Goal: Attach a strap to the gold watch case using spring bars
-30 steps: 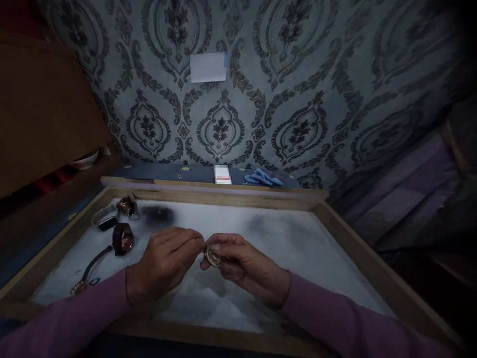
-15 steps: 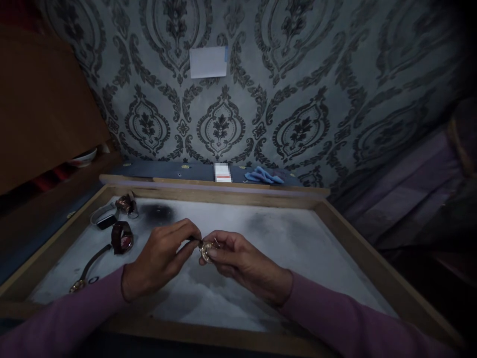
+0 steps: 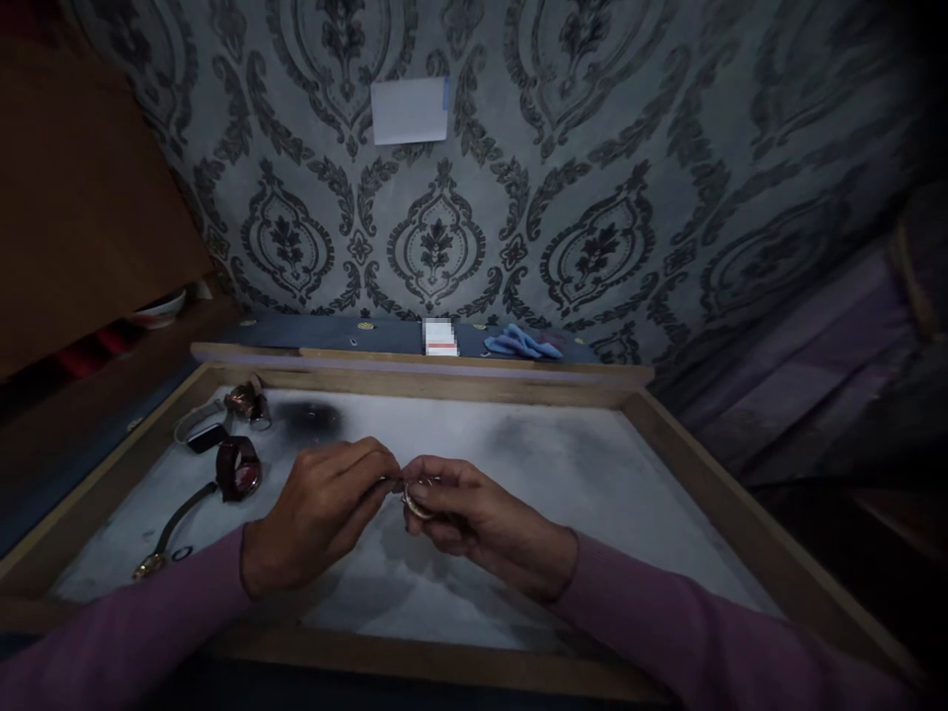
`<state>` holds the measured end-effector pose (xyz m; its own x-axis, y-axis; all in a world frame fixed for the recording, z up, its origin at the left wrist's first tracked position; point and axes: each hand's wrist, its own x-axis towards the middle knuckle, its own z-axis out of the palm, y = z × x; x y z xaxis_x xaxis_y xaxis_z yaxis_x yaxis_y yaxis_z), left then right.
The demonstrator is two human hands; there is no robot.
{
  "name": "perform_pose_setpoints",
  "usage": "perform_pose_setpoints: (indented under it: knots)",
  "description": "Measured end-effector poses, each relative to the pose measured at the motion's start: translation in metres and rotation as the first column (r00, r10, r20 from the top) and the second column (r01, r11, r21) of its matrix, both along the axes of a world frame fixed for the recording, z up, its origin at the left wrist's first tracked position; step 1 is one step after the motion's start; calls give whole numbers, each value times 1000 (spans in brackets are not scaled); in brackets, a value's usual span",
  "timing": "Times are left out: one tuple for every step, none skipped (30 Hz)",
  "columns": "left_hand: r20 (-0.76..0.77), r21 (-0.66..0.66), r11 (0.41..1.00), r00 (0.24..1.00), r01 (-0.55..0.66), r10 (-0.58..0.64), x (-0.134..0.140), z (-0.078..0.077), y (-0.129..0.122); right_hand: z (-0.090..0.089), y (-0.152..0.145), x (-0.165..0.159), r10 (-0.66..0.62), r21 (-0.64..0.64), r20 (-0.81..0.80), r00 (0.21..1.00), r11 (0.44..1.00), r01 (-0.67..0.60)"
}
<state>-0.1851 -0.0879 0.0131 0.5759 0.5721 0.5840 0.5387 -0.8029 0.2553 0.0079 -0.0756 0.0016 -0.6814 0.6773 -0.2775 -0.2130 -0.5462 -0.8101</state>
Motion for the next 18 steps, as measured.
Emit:
perform_pose_setpoints:
  knots:
    - [-7,17,1000,1000,1,-1,0,0,0,0,0,0,7,-5,-10,1000,1000,-7]
    - [-12,33,999,1000,2,-1,1,1,-1,-1,0,0,10,-12,-21,1000,1000,-11]
    - [-15,49,999,1000,3,-2,1,1,-1,-1,0,0,11,-21,-31,999,1000,-12]
    - [-17,64,998,1000,5,-4,1,1,-1,-2,1,0,11,-31,-38,999,999,-12]
    - [-20,76,997,1000,7,-6,2,1,-1,-2,1,0,10,-42,-43,999,999,-12]
    - [-25,81,997,1000,8,-6,2,1,0,-2,1,0,8,-53,-45,999,999,-10]
    - [-29,85,996,1000,8,-6,2,0,0,-2,1,0,5,-62,-45,999,998,-8]
    - [-33,83,996,999,8,-5,2,0,0,-2,1,0,0,-67,-44,999,998,-3]
    - [-37,75,997,999,7,-4,1,-1,1,-2,1,0,-9,-68,-40,999,998,6]
    - [-40,62,998,999,3,-1,1,-1,1,-1,0,0,-24,-67,-35,999,998,22]
    - [-40,44,999,999,-1,3,1,-2,2,0,0,0,-42,-62,-28,999,997,40]
    - [-37,23,1000,999,-6,7,0,-3,2,1,0,0,-60,-55,-21,998,997,59]
    - [-30,1,1000,1000,-11,11,-1,-3,3,1,-1,0,-76,-46,-15,997,996,75]
    - [-19,-21,1000,1000,-13,13,-1,-4,4,2,-1,0,-89,-37,-10,996,995,88]
    - [-5,-40,999,1000,-12,11,-2,-5,4,2,-1,0,-95,-26,-8,995,995,95]
    - [8,-61,998,1000,-7,7,-2,-5,5,2,-1,0,-98,-15,-5,995,995,98]
    - [24,-82,997,1000,1,1,-3,-6,5,2,-1,0,-96,-5,-2,995,995,96]
    - [43,-103,995,999,12,-7,-3,-6,5,2,-1,0,-95,2,1,996,996,95]
